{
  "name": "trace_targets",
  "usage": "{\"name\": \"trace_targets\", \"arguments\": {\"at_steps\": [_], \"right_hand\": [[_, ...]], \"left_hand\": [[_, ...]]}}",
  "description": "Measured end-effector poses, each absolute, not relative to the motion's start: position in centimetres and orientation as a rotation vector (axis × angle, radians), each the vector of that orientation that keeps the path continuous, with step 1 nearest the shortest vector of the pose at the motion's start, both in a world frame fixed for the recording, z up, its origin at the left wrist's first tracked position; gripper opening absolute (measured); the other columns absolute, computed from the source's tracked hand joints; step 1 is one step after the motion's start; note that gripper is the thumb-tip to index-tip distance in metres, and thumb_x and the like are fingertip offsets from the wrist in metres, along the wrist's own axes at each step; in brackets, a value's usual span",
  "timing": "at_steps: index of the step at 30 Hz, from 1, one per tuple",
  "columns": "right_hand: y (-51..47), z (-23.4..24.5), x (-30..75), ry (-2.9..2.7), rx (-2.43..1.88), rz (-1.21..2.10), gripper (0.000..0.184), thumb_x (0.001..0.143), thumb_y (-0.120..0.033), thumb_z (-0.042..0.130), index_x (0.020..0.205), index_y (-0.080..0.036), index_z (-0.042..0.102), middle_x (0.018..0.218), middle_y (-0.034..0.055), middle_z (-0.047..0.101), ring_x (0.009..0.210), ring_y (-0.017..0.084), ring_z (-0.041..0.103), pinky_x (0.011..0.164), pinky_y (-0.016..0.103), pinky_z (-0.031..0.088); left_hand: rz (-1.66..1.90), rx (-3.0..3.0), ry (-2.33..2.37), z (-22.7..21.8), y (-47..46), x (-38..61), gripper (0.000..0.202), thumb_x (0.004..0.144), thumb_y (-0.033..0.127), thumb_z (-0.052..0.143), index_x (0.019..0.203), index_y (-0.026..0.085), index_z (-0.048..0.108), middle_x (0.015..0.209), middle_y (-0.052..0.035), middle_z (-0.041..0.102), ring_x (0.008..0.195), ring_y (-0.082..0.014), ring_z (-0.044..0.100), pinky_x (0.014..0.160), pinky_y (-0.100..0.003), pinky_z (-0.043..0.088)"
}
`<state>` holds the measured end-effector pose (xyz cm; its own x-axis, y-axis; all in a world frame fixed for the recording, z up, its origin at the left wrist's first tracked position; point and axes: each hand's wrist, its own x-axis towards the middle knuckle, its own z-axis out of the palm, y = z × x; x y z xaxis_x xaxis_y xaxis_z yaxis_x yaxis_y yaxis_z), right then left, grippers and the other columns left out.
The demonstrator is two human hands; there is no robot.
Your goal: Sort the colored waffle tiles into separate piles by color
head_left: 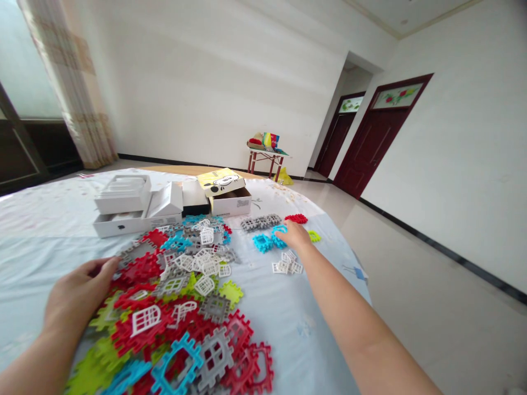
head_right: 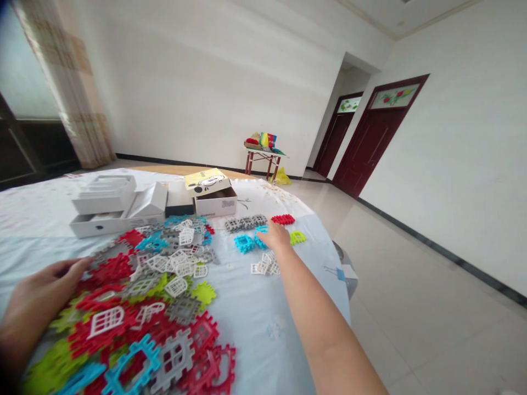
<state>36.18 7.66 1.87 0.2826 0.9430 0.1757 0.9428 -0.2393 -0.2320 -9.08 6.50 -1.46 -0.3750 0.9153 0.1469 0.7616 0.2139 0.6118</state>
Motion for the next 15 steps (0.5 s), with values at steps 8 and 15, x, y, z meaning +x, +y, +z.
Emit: {"name": "trace_targets", "arguments": {"at_steps": [8, 15], "right_hand": [[8.2, 0.6, 36.0, -1.752, -2.337, 0.068, 0.054, 0.066, -0.045, 0.058, 0.112, -0.018, 0.052, 0.111, 0.0112, 0.059, 0.102, 0.026, 0.053, 0.082, 0.034, 0.040], [8.4, -0.2, 37.0, -1.744, -2.266, 0.029, 0.052, 0.067, -0.037, 0.058, 0.115, -0.017, 0.050, 0.113, 0.0117, 0.057, 0.104, 0.024, 0.052, 0.086, 0.033, 0.039]], "left_hand": [[0.787, 1.539, 2.305, -0.9, 6.6, -8.8, 0.052, 0.070, 0.057, 0.038, 0.098, 0.020, 0.063, 0.070, -0.0056, 0.062, 0.063, -0.0190, 0.053, 0.052, -0.024, 0.037], [0.781, 1.538, 2.317, -1.0, 6.6, -8.9, 0.052, 0.070, 0.057, 0.039, 0.098, 0.020, 0.063, 0.073, -0.0059, 0.062, 0.064, -0.0188, 0.053, 0.052, -0.024, 0.036]]}}
